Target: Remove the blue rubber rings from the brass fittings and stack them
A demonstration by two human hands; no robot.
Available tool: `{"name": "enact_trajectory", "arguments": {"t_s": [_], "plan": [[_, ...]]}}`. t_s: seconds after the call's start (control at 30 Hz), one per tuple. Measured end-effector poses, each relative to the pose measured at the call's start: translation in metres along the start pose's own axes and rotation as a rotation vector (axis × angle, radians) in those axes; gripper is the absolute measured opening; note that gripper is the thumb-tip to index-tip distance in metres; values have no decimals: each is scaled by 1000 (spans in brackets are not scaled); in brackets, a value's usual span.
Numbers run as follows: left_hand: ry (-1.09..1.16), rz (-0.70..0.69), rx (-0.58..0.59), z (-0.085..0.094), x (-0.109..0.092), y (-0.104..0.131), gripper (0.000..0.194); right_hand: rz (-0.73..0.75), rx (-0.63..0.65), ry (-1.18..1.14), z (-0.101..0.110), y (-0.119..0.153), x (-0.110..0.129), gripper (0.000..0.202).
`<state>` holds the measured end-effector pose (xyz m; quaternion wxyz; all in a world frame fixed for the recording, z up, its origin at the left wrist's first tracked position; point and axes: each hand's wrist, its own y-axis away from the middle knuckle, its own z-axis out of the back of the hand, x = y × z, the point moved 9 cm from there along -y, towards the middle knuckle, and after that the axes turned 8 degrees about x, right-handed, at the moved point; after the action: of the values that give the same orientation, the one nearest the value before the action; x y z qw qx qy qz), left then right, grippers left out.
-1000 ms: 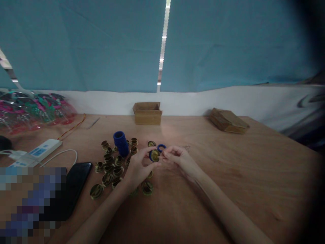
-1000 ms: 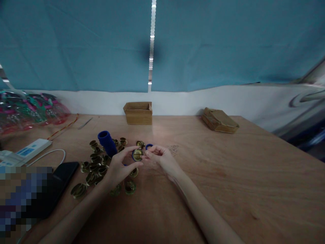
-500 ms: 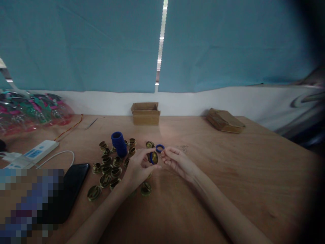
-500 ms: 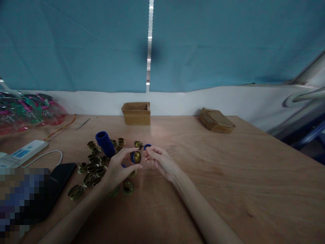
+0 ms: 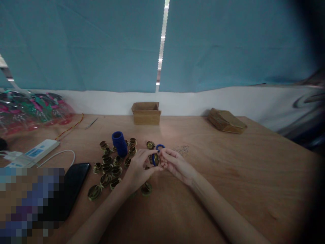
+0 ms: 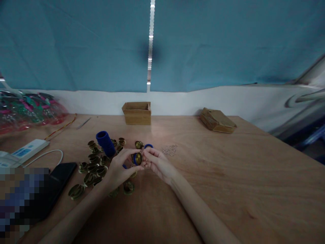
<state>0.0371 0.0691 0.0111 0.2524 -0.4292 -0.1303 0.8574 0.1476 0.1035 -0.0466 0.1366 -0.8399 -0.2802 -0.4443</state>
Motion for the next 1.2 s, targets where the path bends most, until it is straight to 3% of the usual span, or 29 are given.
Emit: {"name": "enact_trajectory", "arguments": {"t_s": [0.33, 0.73, 1.0, 1.2], "plan": [[-96, -149, -9, 2, -17, 3, 45, 38, -22, 179, -4, 2, 3, 28], [-184, -226, -65, 8, -23, 7, 38, 190, 52, 537, -26, 5, 18, 27], [-150, -221, -74, 7, -22, 9, 31, 284, -36, 676, -33, 12, 25, 23], [-147, -258, -130, 13, -28, 11, 30, 326, -30, 695, -38, 15, 28, 17]]}}
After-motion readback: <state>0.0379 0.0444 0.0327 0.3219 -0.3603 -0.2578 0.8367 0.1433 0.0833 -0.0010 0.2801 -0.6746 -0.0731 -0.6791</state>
